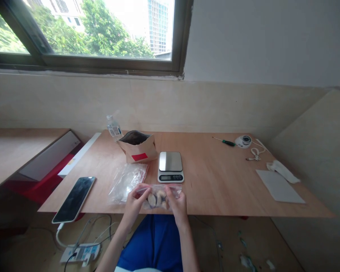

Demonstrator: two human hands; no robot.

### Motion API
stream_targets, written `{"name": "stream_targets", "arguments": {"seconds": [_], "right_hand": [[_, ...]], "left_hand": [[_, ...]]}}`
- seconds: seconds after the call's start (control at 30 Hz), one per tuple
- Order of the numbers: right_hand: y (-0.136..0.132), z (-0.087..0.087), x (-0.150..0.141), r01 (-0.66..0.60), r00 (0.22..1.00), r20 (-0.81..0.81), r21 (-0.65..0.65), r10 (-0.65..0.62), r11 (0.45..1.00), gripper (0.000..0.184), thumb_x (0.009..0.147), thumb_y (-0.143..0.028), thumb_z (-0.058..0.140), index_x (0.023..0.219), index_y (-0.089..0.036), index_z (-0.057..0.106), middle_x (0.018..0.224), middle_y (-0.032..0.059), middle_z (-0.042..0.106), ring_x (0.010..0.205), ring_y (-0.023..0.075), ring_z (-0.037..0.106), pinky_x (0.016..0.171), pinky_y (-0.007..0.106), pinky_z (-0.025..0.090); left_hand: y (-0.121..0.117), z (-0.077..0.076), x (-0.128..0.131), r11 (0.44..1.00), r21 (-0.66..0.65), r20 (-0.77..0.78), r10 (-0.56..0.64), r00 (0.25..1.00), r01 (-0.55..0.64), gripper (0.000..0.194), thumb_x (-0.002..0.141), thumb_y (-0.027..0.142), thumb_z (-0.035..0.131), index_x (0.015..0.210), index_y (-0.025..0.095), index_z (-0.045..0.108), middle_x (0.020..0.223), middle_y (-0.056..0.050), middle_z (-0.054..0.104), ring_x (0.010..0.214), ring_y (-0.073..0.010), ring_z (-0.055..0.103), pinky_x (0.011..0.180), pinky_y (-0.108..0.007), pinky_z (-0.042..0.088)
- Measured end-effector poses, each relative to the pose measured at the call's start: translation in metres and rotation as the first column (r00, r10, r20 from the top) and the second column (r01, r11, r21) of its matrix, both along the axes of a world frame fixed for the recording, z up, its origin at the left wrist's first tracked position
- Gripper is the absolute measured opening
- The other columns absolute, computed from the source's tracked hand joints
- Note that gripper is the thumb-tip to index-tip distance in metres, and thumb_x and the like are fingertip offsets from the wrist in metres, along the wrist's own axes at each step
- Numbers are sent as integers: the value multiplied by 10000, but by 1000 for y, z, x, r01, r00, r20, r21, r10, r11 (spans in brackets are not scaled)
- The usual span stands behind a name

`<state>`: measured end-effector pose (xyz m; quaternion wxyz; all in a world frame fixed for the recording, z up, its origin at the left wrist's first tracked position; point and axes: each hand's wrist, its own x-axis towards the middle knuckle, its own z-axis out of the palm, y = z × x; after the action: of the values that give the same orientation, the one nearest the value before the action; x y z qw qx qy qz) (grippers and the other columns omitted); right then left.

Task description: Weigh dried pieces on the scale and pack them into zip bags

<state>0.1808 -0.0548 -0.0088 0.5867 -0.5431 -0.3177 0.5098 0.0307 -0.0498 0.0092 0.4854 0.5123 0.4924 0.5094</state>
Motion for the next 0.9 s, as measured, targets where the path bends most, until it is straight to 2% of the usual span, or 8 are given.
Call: {"name": "stream_targets", "arguments": {"seconds": [0.13, 0.33, 0.63, 0.9], "right_hand": [[3, -2, -1, 53, 999, -5, -8, -53, 999, 325, 656, -426, 723, 778, -129, 672, 680, 55, 699, 622, 188, 646, 578, 280, 510], [5, -6, 2, 58, 998, 31, 16, -59, 998, 320, 664, -416, 720, 778, -120, 672, 729, 62, 707, 677, 194, 656, 641, 285, 521], [0, 0, 3, 60, 998, -14, 25, -59, 998, 308, 659, -411, 727, 780, -133, 670, 743, 58, 705, 692, 192, 657, 652, 282, 522], [-3, -7, 1, -78, 993, -81, 60, 82, 995, 335, 695, -408, 704, 899, -146, 666, 843, 72, 709, 769, 207, 664, 710, 311, 520]], "left_hand": [[2, -2, 1, 1000, -13, 11, -13, 1000, 13, 196, 791, 353, 605, 801, 157, 619, 774, -27, 624, 751, -166, 600, 658, -234, 448], [5, -6, 5, 997, -43, 40, -68, 997, 70, 217, 798, 355, 598, 862, 152, 640, 844, -46, 642, 806, -174, 603, 710, -246, 458], [-1, 1, 9, 997, -23, 37, -69, 997, 70, 205, 795, 347, 608, 825, 146, 637, 778, -31, 638, 768, -166, 606, 680, -231, 452], [-3, -2, 3, 999, 11, 19, -44, 999, 43, 183, 798, 331, 606, 813, 151, 630, 774, -23, 626, 750, -156, 597, 675, -230, 446]]}}
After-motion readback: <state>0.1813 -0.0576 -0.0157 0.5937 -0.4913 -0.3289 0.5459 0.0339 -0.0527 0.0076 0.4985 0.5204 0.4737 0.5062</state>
